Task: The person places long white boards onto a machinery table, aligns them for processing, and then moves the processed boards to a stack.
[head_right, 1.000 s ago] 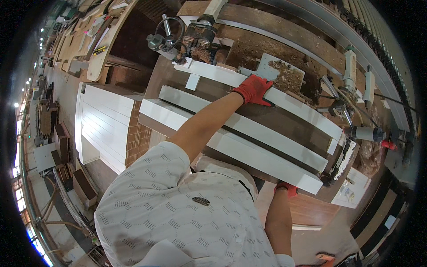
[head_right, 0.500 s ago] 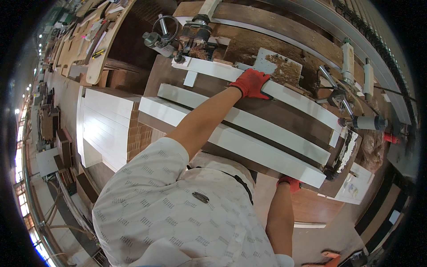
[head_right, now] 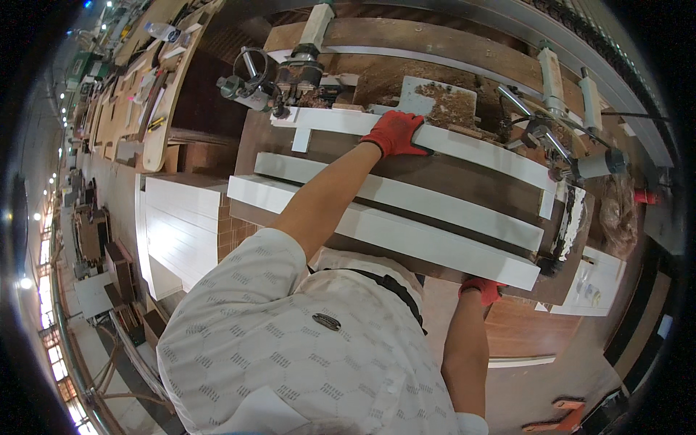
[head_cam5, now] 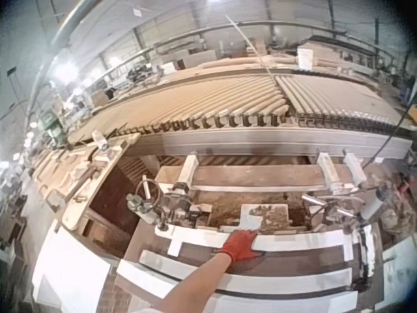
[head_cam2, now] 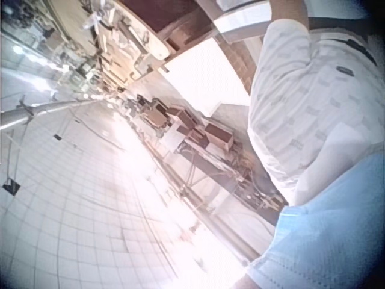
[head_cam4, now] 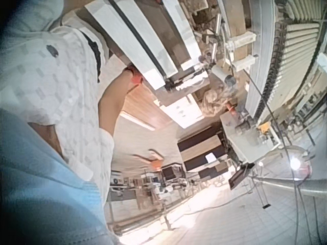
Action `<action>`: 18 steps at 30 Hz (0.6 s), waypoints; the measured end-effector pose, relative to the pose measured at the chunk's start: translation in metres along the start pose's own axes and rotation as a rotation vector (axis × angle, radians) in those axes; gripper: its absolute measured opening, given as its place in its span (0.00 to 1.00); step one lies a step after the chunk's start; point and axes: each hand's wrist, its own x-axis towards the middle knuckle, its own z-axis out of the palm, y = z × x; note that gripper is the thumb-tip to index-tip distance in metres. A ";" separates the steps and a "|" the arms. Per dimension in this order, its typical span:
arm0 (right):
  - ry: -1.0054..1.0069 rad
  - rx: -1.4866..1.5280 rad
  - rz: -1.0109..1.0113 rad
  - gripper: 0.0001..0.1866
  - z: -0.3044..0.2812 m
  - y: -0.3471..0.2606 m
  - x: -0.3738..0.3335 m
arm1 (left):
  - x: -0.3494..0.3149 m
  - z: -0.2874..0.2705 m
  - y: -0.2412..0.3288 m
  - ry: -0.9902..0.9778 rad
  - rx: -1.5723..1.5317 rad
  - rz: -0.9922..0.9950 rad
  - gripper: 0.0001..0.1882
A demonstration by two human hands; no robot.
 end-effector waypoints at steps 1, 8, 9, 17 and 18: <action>-0.002 -0.026 -0.003 0.39 0.000 0.000 0.001 | -0.002 0.003 -0.001 0.036 0.007 -0.002 0.47; -0.099 -0.030 -0.005 0.39 -0.007 0.000 -0.005 | -0.005 0.001 0.002 -0.009 0.042 -0.011 0.49; -0.068 -0.059 0.012 0.39 -0.009 -0.003 -0.008 | -0.002 0.004 -0.001 0.014 0.042 -0.001 0.49; -0.034 0.102 -0.010 0.36 0.023 0.019 0.013 | 0.008 0.008 0.002 0.196 -0.188 0.097 0.44; 0.028 0.128 -0.024 0.35 0.029 0.024 0.018 | 0.011 0.013 0.000 0.206 -0.121 0.121 0.45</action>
